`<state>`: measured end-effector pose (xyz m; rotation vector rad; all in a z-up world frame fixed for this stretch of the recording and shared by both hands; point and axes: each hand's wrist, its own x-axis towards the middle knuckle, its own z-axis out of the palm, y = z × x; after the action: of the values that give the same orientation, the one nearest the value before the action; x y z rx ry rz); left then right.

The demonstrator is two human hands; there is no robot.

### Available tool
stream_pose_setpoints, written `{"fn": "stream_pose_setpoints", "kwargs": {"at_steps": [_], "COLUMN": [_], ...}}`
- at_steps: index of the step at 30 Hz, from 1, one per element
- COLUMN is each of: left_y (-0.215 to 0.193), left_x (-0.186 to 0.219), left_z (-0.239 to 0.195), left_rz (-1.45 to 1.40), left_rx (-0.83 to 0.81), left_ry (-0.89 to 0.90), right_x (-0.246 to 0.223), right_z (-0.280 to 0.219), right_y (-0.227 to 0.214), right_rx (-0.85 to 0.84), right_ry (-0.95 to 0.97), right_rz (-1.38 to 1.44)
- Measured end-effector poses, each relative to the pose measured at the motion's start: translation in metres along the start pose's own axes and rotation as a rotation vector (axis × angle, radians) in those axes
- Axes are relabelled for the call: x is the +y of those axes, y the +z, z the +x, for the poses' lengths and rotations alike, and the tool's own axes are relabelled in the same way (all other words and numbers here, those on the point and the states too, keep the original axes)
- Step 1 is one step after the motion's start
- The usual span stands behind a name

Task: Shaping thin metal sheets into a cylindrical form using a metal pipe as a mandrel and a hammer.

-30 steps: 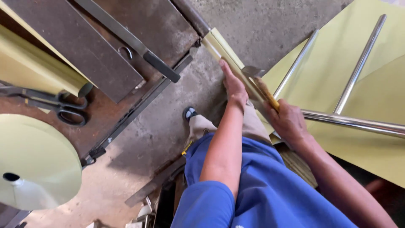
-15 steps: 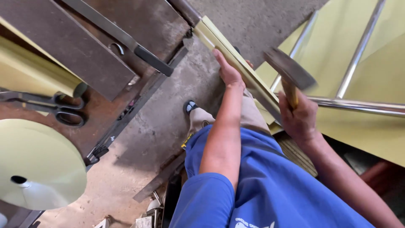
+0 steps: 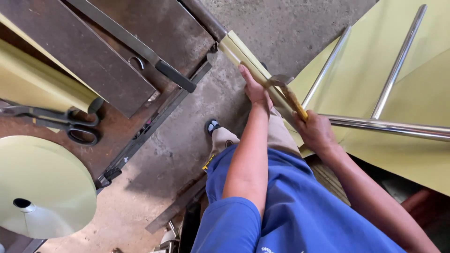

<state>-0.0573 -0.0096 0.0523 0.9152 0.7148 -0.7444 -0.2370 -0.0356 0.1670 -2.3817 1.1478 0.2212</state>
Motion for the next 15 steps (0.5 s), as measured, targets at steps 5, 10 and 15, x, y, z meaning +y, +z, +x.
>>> {"fn": "stream_pose_setpoints", "kwargs": {"at_steps": [5,10,15], "left_y": [0.002,0.005,-0.006], "left_x": [0.006,0.005,0.005], "left_z": [-0.011,0.002,-0.011], "left_rz": [-0.052,0.027,0.055], "left_rx": [0.037,0.047,0.002], "left_ry": [-0.119,-0.006,-0.009], "right_x": [-0.018,-0.014,-0.001], "right_z": [-0.012,0.005,0.001], "right_y": [-0.01,-0.002,0.014], "right_rx": [0.119,0.105,0.061], "right_ry": [-0.091,-0.118,-0.054], "right_rz": [0.104,0.042,-0.022]}}
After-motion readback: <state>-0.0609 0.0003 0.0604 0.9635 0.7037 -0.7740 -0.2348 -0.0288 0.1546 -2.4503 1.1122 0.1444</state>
